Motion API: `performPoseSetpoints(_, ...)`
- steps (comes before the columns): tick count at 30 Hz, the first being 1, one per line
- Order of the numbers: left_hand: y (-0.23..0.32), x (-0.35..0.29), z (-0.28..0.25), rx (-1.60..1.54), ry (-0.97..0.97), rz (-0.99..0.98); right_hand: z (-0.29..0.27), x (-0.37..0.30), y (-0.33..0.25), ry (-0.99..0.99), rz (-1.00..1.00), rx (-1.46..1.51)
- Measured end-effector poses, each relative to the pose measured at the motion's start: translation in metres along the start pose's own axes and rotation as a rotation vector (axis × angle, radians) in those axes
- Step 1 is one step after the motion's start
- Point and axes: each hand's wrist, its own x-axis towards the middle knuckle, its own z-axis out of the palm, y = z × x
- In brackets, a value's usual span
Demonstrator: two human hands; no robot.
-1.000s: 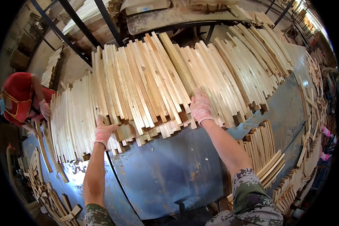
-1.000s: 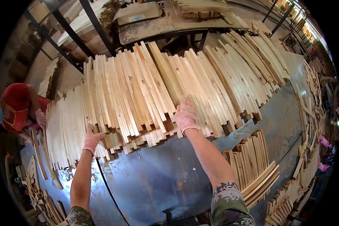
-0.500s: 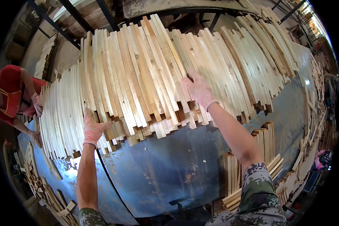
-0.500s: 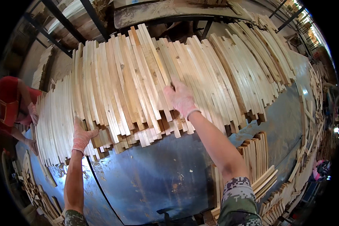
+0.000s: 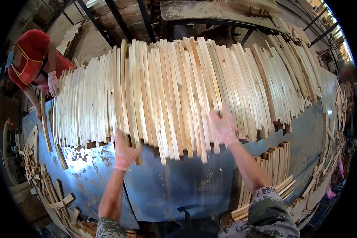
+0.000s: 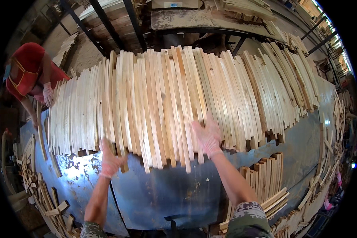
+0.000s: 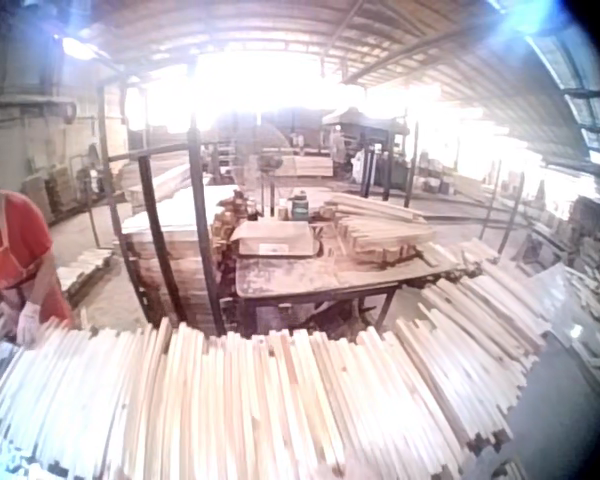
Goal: The person repeatedly picks up stacks of light-colored wooden planks from a metal table and places them onto a conveyor belt. They wear pink gloves and handle the wood by hand, moving between the table and the conveyor in a repetitive cycle.
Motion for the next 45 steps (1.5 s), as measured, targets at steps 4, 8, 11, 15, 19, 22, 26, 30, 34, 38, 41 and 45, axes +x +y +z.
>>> performPoseSetpoints(4, -0.027, -0.117, -0.013, -0.177, -0.070, -0.078, -0.013, -0.090, 0.075, -0.077, 0.079, 0.083)
performPoseSetpoints(8, -0.062, -0.159, -0.028, -0.425, -0.129, -0.425, -0.007, -0.127, 0.149, -0.192, 0.121, 0.504)
performPoseSetpoints(11, -0.074, -0.115, -0.037, -0.316, -0.304, -0.487, -0.002, -0.105, 0.173, -0.408, 0.167, 0.447)
performPoseSetpoints(15, -0.058, -0.067, -0.043, -0.134, -0.595, -0.419, -0.024, -0.096, 0.203, -0.514, 0.100, 0.565)
performPoseSetpoints(19, -0.088, -0.092, 0.002, -0.737, -0.246, -0.464, 0.015, -0.089, 0.181, -0.630, 0.227, 0.739)
performPoseSetpoints(22, -0.101, -0.112, 0.012, -0.949, -0.241, -0.473, 0.010, -0.108, 0.149, -0.652, 0.254, 0.716)
performPoseSetpoints(26, -0.107, -0.126, 0.012, -1.022, -0.256, -0.459, -0.001, -0.148, 0.101, -0.591, 0.295, 0.654)
performPoseSetpoints(30, -0.101, -0.172, -0.006, -0.998, -0.264, -0.531, -0.006, -0.155, 0.147, -0.609, 0.202, 0.574)
performPoseSetpoints(34, -0.091, -0.225, -0.050, -0.900, -0.223, -0.611, -0.016, -0.189, 0.128, -0.707, 0.251, 0.601)
performPoseSetpoints(38, -0.085, -0.292, -0.105, -1.036, -0.138, -0.579, -0.019, -0.197, 0.133, -0.638, 0.068, 0.586)
performPoseSetpoints(41, -0.082, -0.352, -0.152, -1.030, 0.002, -0.581, -0.018, -0.214, 0.106, -0.775, -0.006, 0.645)
performPoseSetpoints(45, -0.086, -0.452, -0.199, -1.088, 0.207, -0.522, -0.037, -0.297, 0.015, -0.951, -0.134, 0.639)
